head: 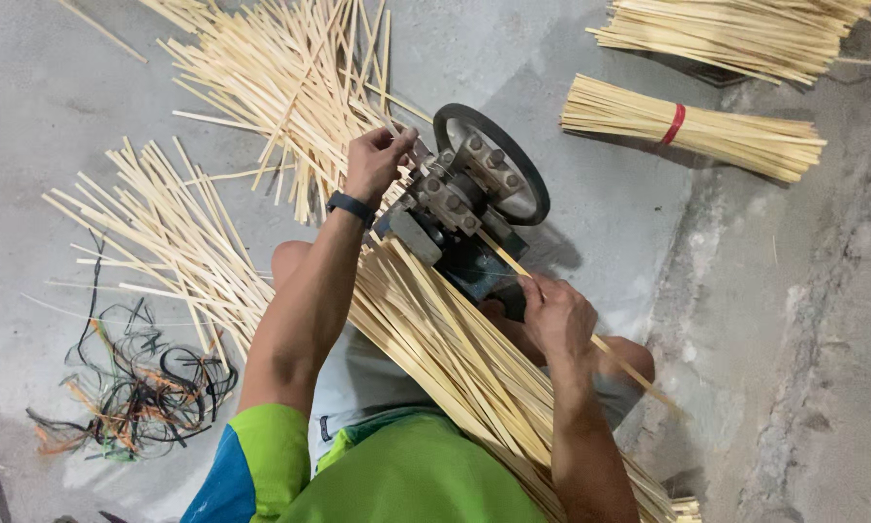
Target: The person feeds individual bamboo strips into a mechanical thinning or splitting machine, pulling them through from the other side.
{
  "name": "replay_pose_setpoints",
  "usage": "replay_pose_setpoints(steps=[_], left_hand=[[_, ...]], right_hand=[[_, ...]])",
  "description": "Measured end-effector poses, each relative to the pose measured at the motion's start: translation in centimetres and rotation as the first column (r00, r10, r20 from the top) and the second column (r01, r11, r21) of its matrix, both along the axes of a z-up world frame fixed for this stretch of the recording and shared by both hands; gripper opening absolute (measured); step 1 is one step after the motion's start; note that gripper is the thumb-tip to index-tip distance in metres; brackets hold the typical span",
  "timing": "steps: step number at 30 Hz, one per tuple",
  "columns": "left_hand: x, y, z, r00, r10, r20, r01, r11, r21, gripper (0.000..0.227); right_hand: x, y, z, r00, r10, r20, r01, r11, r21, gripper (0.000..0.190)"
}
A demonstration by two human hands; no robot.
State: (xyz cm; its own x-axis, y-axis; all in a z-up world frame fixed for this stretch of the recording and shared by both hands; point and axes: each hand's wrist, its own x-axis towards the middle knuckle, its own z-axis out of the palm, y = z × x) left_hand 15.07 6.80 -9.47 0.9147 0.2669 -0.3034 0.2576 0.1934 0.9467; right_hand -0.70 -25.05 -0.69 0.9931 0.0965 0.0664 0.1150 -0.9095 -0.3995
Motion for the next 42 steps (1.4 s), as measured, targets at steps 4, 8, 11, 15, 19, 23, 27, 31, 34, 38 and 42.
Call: replay_pose_setpoints(steps=[4, 8, 11, 15, 19, 23, 27, 31, 34, 38, 42], left_hand=[[0.7, -0.3, -0.2, 0.999, -0.023, 0.035, 0.024, 1.000, -0.015, 0.028], [0.5, -0.2, 0.8, 1.000, -0.014, -0.019, 0.014, 1.000, -0.018, 0.023], [0.5, 0.0, 0.7, 0.999, -0.039, -0.002, 0.039, 0.997, -0.069, 0.023], [1.1, 0.9, 1.0, 1.000, 0.017, 0.026, -0.014, 0.994, -0.108, 0.025], [1.5, 4.0, 3.0, 0.961, 0.263, 0.083, -0.242, 0.948, -0.207, 0.020], [-0.2, 9.7, 4.0, 0.920, 0.349, 0.178, -0.348, 0.937, -0.037, 0.023], [-5.8, 18.2, 1.7, 0.869, 0.357, 0.342, -0.466, 0.823, 0.324, 0.025], [-14.6, 27.0, -3.8, 0.867, 0.469, 0.168, -0.467, 0.646, 0.605, 0.025], [-22.1, 29.5, -6.4, 0.793, 0.551, -0.258, -0.199, 0.635, 0.746, 0.042], [-27.3, 27.9, -8.4, 0.715, 0.621, -0.322, 0.150, 0.314, 0.938, 0.114], [-26.1, 24.7, -10.0, 0.772, 0.567, -0.288, -0.019, 0.473, 0.881, 0.098]], right_hand=[[0.0, -0.7, -0.5, 0.998, -0.060, -0.035, 0.060, 0.998, 0.014, 0.027], [-0.5, -1.8, -2.1, 0.984, -0.106, -0.146, 0.116, 0.992, 0.058, 0.030], [-2.1, -3.2, -3.7, 0.904, -0.071, -0.422, 0.151, 0.976, 0.159, 0.038], [-4.9, -4.4, -6.8, 0.663, 0.062, -0.746, 0.047, 0.991, 0.124, 0.048], [-6.4, -5.6, -8.2, 0.777, 0.023, -0.630, 0.135, 0.970, 0.202, 0.044], [-6.8, -6.7, -8.5, 0.786, 0.018, -0.618, 0.152, 0.963, 0.221, 0.034], [-7.8, -7.2, -8.8, 0.842, 0.110, -0.528, 0.057, 0.955, 0.290, 0.027], [-7.8, -6.3, -8.0, 0.804, -0.009, -0.595, 0.259, 0.905, 0.337, 0.028], [-7.7, -6.6, -5.5, 0.873, 0.010, -0.487, 0.101, 0.974, 0.201, 0.025], [-7.5, -9.4, -3.3, 0.739, -0.091, -0.667, 0.287, 0.939, 0.191, 0.024], [-7.6, -13.9, -3.6, 0.775, -0.120, -0.621, 0.333, 0.912, 0.240, 0.024]])
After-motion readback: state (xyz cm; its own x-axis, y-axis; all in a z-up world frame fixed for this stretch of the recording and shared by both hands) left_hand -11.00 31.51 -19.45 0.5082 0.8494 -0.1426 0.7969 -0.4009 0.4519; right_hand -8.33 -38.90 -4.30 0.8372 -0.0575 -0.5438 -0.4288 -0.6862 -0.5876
